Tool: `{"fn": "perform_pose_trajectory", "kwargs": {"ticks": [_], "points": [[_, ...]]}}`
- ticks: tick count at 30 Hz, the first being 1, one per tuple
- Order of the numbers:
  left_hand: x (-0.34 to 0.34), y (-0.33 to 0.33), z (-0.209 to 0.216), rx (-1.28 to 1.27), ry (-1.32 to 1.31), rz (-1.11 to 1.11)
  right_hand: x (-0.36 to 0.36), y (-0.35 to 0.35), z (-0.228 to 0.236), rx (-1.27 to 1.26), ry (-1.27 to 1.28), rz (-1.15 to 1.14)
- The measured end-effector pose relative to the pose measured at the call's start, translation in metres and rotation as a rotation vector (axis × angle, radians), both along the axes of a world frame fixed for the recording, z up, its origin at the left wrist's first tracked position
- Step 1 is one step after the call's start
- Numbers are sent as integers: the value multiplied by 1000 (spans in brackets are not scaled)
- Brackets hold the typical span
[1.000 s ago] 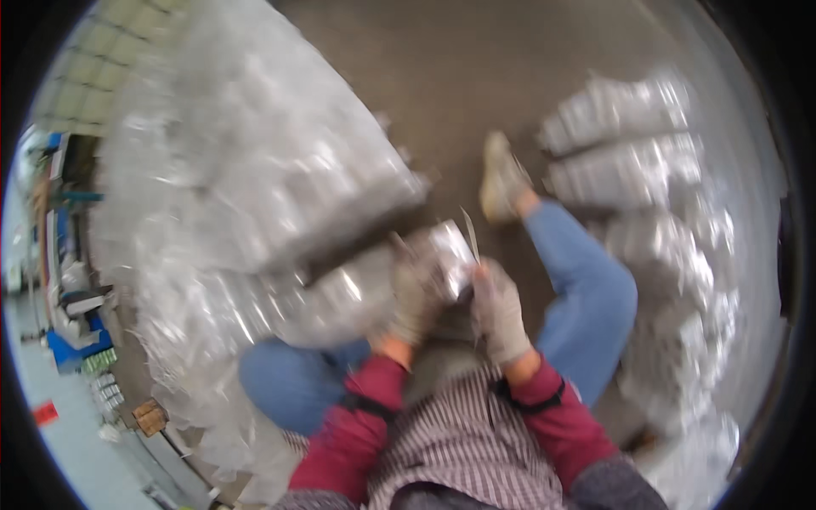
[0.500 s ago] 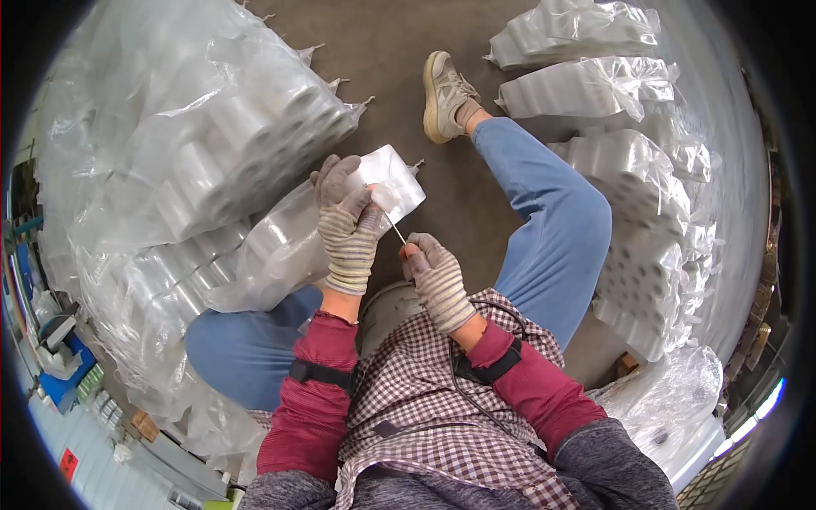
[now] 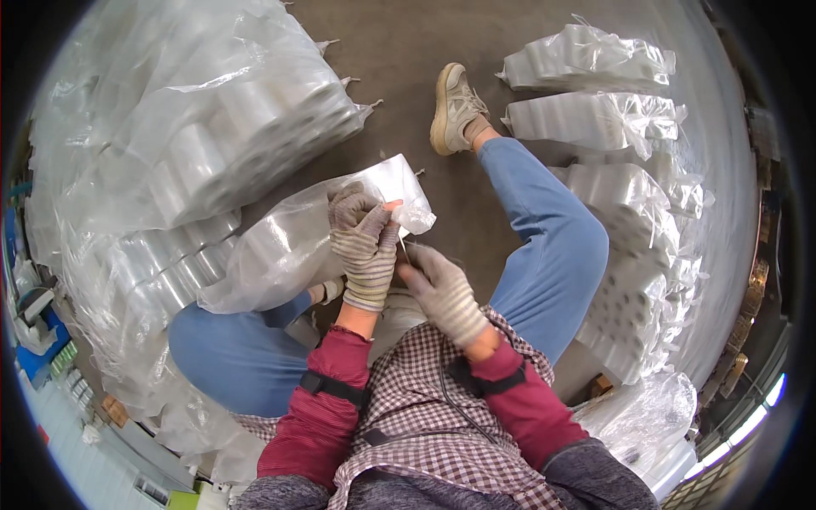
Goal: Bundling several rolls of clear plastic film together using a cord and a long metal threading needle.
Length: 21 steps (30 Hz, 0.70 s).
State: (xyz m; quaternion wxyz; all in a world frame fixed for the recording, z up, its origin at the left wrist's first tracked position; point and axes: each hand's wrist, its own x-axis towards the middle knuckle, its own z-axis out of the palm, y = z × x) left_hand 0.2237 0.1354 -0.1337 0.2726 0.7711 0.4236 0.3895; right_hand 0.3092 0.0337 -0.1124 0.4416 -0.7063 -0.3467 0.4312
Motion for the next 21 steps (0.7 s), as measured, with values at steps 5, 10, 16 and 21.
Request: {"fn": "perform_pose_trajectory", "kwargs": {"ticks": [5,10,16,21], "points": [[3,3,1,-15,-55,11,36,6,13,-183,-443,567],[0,5,-3,6,-58,22,35,-4,17,-292,-503,596],[0,1,2,-86,-50,-17,32,39,10,-154,-724,387],[-6,7,3,-17,14,-38,79,85,20,-330,-510,218]]}}
